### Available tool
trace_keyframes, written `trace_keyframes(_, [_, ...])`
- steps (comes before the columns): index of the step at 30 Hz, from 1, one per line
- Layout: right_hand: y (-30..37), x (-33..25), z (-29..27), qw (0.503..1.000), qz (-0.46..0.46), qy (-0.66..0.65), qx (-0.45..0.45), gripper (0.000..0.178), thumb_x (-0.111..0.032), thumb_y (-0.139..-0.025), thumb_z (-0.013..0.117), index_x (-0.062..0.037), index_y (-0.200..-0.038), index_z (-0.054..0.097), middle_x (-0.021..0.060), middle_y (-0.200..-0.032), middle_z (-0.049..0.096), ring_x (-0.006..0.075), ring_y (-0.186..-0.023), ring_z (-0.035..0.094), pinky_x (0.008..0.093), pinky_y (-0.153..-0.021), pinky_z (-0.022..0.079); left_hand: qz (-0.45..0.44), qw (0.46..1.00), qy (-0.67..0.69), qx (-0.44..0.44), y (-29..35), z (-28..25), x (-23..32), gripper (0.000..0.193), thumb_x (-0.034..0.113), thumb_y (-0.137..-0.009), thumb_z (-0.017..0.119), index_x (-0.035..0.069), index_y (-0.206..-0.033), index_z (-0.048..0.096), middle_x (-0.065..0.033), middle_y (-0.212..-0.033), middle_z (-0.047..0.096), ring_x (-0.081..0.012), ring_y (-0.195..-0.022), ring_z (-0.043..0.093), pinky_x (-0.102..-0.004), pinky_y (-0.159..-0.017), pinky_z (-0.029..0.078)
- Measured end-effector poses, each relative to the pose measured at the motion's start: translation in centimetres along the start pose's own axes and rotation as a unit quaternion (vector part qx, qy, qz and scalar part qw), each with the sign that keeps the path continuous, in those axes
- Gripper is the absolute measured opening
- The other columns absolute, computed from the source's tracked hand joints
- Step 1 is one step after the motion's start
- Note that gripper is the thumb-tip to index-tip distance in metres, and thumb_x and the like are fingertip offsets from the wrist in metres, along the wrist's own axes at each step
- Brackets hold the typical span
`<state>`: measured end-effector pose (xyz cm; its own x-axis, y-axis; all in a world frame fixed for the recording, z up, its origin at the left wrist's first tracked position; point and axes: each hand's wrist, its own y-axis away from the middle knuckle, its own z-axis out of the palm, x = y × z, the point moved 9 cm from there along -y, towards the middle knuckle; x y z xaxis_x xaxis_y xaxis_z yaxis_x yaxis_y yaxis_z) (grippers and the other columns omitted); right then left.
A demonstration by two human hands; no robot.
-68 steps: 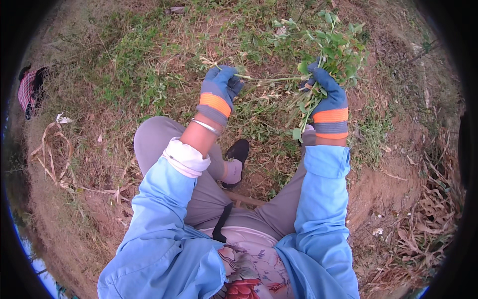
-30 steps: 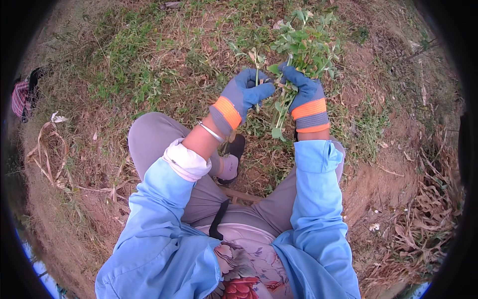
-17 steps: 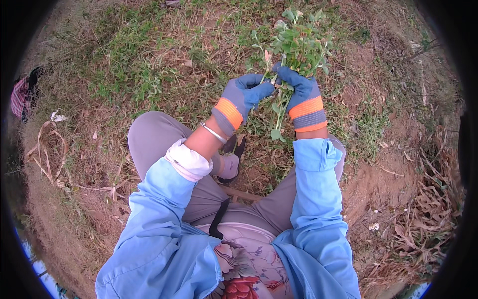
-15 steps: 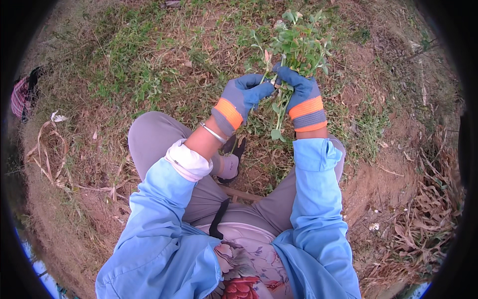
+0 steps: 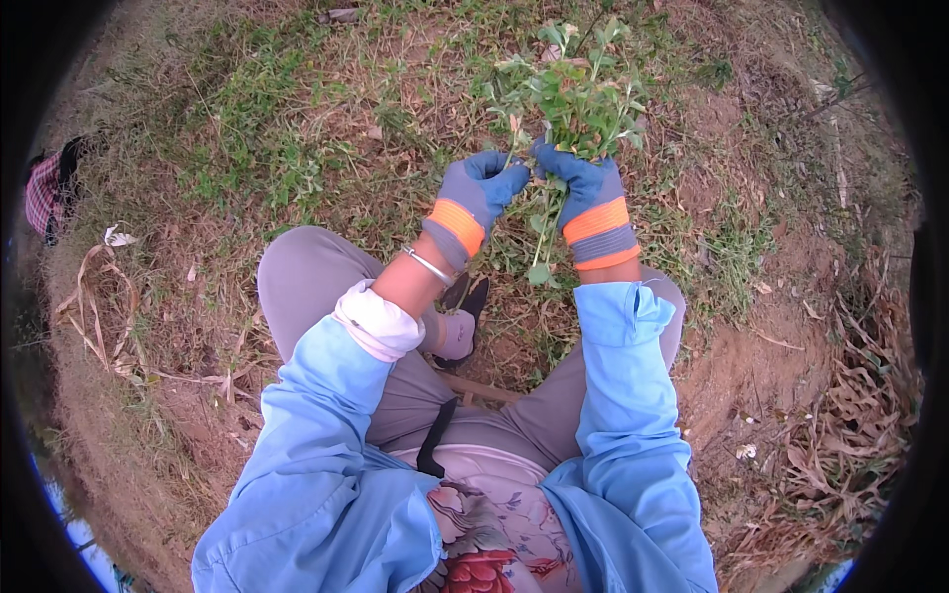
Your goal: The person sits on the ground and pulls weeds from the soil by hand. They gather the uprooted plants into a bundle held in their left hand while continuing to pull more weeds with their right hand.
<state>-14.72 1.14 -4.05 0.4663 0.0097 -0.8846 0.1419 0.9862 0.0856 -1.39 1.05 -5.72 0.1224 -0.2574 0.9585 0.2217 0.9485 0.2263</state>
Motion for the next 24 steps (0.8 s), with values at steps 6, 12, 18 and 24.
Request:
trace_keyframes(6, [-0.1,0.9,0.3,1.000,0.010,-0.025,-0.005,0.027,0.003,-0.063,0.065,-0.0001,-0.089,0.059,0.0067,-0.083,0.062,0.0160,-0.073,0.058,0.0274,-0.064,0.046,-0.023,0.999,-0.016,0.032,-0.4,-0.9,-0.9,0.016,0.019,-0.076,0.061,0.003,-0.080,0.060,0.0012,-0.066,0.056,-0.0045,-0.052,0.044,-0.0183,-0.044,0.033])
trace_keyframes(12, [0.5,0.2,0.3,0.993,-0.041,0.103,-0.032,0.025,-0.001,-0.067,0.063,0.0010,-0.091,0.060,0.0070,-0.087,0.062,0.0151,-0.077,0.059,0.0275,-0.066,0.046,-0.078,0.992,0.051,0.087,-0.4,-2.7,-2.0,0.017,0.020,-0.077,0.059,0.004,-0.082,0.058,-0.0005,-0.071,0.056,-0.0064,-0.051,0.043,-0.0193,-0.043,0.033])
trace_keyframes(18, [0.2,-0.1,-0.9,0.991,-0.027,0.093,-0.091,0.028,0.004,-0.072,0.054,-0.0074,-0.096,0.061,0.0029,-0.095,0.061,0.0140,-0.082,0.057,0.0276,-0.074,0.047,-0.042,0.990,0.117,0.068,-0.7,-3.4,-0.2,0.017,0.021,-0.076,0.059,0.005,-0.081,0.056,-0.0010,-0.071,0.053,-0.0077,-0.051,0.042,-0.0211,-0.043,0.034])
trace_keyframes(24, [1.0,1.0,0.1,0.992,0.058,-0.062,-0.091,0.024,-0.012,-0.079,0.055,0.0034,-0.098,0.055,0.0075,-0.084,0.057,0.0185,-0.071,0.057,0.0321,-0.062,0.049,-0.004,0.987,0.141,0.078,-0.9,-3.1,1.7,0.015,0.019,-0.079,0.058,0.004,-0.083,0.057,-0.0007,-0.071,0.053,-0.0064,-0.051,0.043,-0.0195,-0.043,0.035])
